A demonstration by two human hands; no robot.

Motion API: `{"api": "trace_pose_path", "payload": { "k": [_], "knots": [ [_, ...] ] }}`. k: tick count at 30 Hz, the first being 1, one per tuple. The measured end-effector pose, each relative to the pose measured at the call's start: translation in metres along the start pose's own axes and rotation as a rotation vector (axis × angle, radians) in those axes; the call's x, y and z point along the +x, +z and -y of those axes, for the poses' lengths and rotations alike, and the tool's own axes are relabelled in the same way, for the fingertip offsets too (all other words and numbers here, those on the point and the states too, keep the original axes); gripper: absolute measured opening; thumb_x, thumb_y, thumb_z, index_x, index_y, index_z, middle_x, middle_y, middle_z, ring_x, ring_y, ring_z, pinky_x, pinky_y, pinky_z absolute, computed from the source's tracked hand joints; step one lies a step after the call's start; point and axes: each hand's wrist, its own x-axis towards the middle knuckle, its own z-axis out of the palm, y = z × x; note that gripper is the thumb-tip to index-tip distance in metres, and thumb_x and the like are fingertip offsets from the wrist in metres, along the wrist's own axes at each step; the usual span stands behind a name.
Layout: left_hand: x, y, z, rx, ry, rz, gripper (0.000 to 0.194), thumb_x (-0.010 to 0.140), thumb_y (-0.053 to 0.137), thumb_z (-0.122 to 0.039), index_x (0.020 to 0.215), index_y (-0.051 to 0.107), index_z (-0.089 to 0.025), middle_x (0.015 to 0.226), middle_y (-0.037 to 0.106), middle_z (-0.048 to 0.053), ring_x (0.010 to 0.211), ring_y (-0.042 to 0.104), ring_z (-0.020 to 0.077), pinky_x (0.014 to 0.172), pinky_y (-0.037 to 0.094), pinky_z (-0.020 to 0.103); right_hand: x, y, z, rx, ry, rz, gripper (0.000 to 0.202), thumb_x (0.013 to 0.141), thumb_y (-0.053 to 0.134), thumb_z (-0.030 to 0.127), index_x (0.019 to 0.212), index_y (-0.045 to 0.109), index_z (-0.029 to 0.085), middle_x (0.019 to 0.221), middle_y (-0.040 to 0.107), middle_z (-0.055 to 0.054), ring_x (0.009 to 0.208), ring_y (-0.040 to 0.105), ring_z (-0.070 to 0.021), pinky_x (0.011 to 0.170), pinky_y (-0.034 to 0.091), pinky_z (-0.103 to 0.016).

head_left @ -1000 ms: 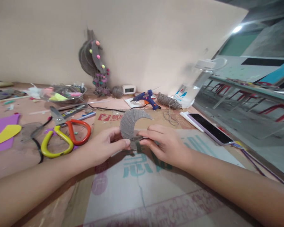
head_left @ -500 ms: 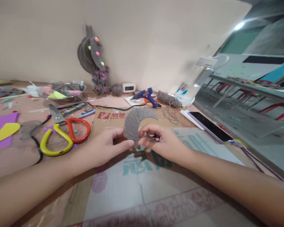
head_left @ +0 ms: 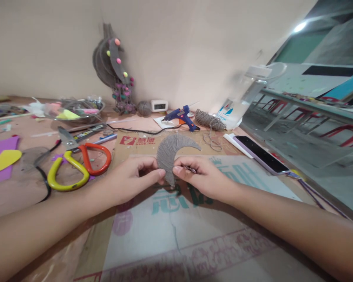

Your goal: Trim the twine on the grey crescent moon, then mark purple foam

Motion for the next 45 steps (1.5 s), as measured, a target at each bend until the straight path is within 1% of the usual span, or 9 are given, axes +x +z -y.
{"api": "trace_pose_path", "payload": {
  "k": [3,7,14,22,25,29,35,39,45],
  "knots": [
    [0.000,-0.001,0.000,-0.029,0.011,0.004,0.025,0.089,0.046,-0.034,0.081,0.064,-0.018,0.082,0.069,0.002,0.080,0.063,0.0166,0.074,0.048,0.026,0.001,0.001,0.000,0.070,0.018,-0.014,0.037,0.084,0.051,0.051,0.068,0.050,0.018,0.063,0.041,0.003,0.057,0.038,-0.0093,0.052,0.032,-0.023],
    [-0.001,-0.003,-0.002,0.005,0.016,0.013,0.026,0.090,0.047,-0.033,0.078,0.065,-0.018,0.081,0.067,0.000,0.079,0.061,0.0148,0.074,0.045,0.024,0.003,0.003,0.001,0.109,0.093,-0.030,0.034,0.076,0.064,0.047,0.068,0.050,0.017,0.058,0.040,0.006,0.052,0.035,-0.0075,0.049,0.030,-0.022],
    [0.000,-0.002,0.000,-0.140,-0.062,-0.083,0.034,0.091,0.044,-0.041,0.074,0.063,-0.019,0.074,0.065,-0.001,0.076,0.060,0.0139,0.072,0.045,0.022,0.001,0.002,-0.001,0.156,0.136,0.006,0.024,0.081,0.057,0.037,0.070,0.047,0.018,0.056,0.041,0.007,0.050,0.039,-0.0073,0.049,0.032,-0.021],
    [0.002,-0.004,-0.011,-0.117,-0.166,-0.096,0.023,0.083,0.053,-0.032,0.065,0.059,-0.018,0.065,0.063,-0.003,0.066,0.058,0.0130,0.065,0.046,0.023,0.001,0.002,0.000,0.146,0.130,-0.007,0.020,0.082,0.054,0.035,0.073,0.050,0.017,0.057,0.044,0.006,0.050,0.041,-0.0078,0.050,0.033,-0.022],
    [0.002,-0.003,-0.008,-0.124,-0.170,-0.074,0.024,0.083,0.053,-0.036,0.068,0.059,-0.018,0.066,0.062,-0.002,0.068,0.058,0.0137,0.065,0.045,0.024,0.001,0.002,0.000,0.136,0.128,-0.003,0.021,0.083,0.053,0.035,0.073,0.051,0.017,0.057,0.044,0.005,0.051,0.041,-0.0079,0.050,0.033,-0.022],
    [0.002,0.000,0.004,-0.115,-0.156,-0.034,0.029,0.082,0.056,-0.046,0.079,0.061,-0.018,0.073,0.061,-0.001,0.071,0.056,0.0154,0.065,0.043,0.026,0.002,0.002,-0.001,0.123,0.119,-0.003,0.021,0.083,0.055,0.037,0.074,0.052,0.018,0.058,0.043,0.006,0.052,0.039,-0.0076,0.050,0.030,-0.021],
    [0.000,0.000,0.004,0.025,-0.047,-0.009,0.023,0.088,0.048,-0.038,0.081,0.059,-0.018,0.078,0.060,0.000,0.074,0.056,0.0163,0.068,0.043,0.028,0.003,0.003,0.000,0.115,0.053,-0.038,0.021,0.079,0.061,0.035,0.071,0.052,0.018,0.063,0.040,0.005,0.055,0.036,-0.0074,0.052,0.030,-0.022],
    [-0.002,0.001,0.000,0.049,-0.030,-0.090,0.026,0.090,0.044,-0.038,0.081,0.057,-0.018,0.077,0.060,0.000,0.076,0.057,0.0172,0.070,0.045,0.030,0.005,0.002,-0.002,0.047,0.016,-0.070,0.022,0.081,0.059,0.034,0.070,0.052,0.017,0.065,0.040,0.005,0.055,0.036,-0.0075,0.052,0.030,-0.022],
    [-0.003,0.005,0.004,-0.028,-0.033,-0.166,0.021,0.083,0.057,-0.037,0.092,0.058,-0.019,0.082,0.063,0.001,0.075,0.058,0.0167,0.066,0.045,0.028,0.001,0.005,-0.002,-0.071,-0.022,-0.087,0.011,0.084,0.055,0.028,0.079,0.054,0.018,0.066,0.046,0.004,0.056,0.043,-0.0080,0.053,0.035,-0.020]
  ]
}}
